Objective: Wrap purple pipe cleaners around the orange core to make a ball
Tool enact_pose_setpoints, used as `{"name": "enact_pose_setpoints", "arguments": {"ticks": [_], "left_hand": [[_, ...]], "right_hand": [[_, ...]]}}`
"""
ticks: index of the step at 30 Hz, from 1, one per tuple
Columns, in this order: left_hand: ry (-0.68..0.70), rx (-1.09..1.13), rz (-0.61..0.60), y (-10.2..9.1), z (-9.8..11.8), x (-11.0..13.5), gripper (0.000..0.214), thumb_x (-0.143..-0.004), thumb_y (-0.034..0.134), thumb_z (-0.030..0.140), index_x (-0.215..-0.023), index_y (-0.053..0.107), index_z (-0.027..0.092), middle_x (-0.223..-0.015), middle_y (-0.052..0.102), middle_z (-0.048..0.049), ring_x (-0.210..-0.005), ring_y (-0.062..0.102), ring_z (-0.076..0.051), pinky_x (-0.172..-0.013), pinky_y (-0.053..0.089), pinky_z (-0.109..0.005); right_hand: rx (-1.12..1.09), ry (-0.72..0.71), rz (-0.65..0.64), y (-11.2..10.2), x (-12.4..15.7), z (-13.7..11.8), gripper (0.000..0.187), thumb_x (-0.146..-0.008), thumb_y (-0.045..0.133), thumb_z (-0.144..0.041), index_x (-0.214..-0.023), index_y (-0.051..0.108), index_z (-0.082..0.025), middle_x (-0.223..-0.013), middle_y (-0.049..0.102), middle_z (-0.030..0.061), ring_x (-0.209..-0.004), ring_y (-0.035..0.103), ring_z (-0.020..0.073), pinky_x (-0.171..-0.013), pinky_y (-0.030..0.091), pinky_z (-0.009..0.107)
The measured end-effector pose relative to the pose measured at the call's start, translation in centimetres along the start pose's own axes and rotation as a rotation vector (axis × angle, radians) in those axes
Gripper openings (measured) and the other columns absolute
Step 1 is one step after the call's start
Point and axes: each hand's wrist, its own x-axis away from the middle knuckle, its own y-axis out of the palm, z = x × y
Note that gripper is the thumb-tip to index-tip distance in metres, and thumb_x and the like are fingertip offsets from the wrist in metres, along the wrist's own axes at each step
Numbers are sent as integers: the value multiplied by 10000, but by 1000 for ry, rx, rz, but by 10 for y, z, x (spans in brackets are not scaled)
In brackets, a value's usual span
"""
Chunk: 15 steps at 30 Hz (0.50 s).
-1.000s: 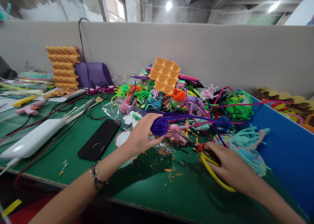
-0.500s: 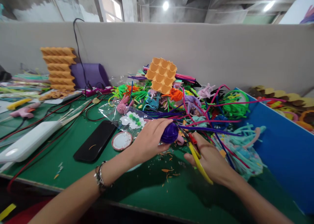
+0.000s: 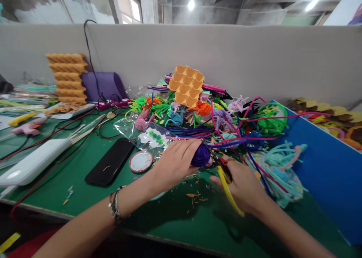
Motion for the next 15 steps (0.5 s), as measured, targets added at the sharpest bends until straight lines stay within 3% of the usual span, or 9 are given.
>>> {"name": "enact_pose_setpoints", "arguments": {"ticks": [6, 15], "left_hand": [[-57, 110, 83, 3, 2, 1, 326, -923, 373, 375, -1140, 391, 133, -1051, 640, -137, -984, 621, -224, -798, 499, -369], [-15, 71, 14, 4, -1, -4, 311, -879, 498, 323, -1119, 429, 138, -1072, 659, -109, -1036, 612, -213, -842, 468, -365]], "right_hand": [[0, -43, 100, 0, 0, 0, 558, -837, 178, -604, -597, 491, -210, -517, 512, 70, -461, 495, 194, -454, 308, 272], [-205, -46, 174, 6, -1, -1, 486, -867, 230, -570, -561, 386, -226, -474, 472, 13, -421, 434, 138, -434, 306, 243]]}}
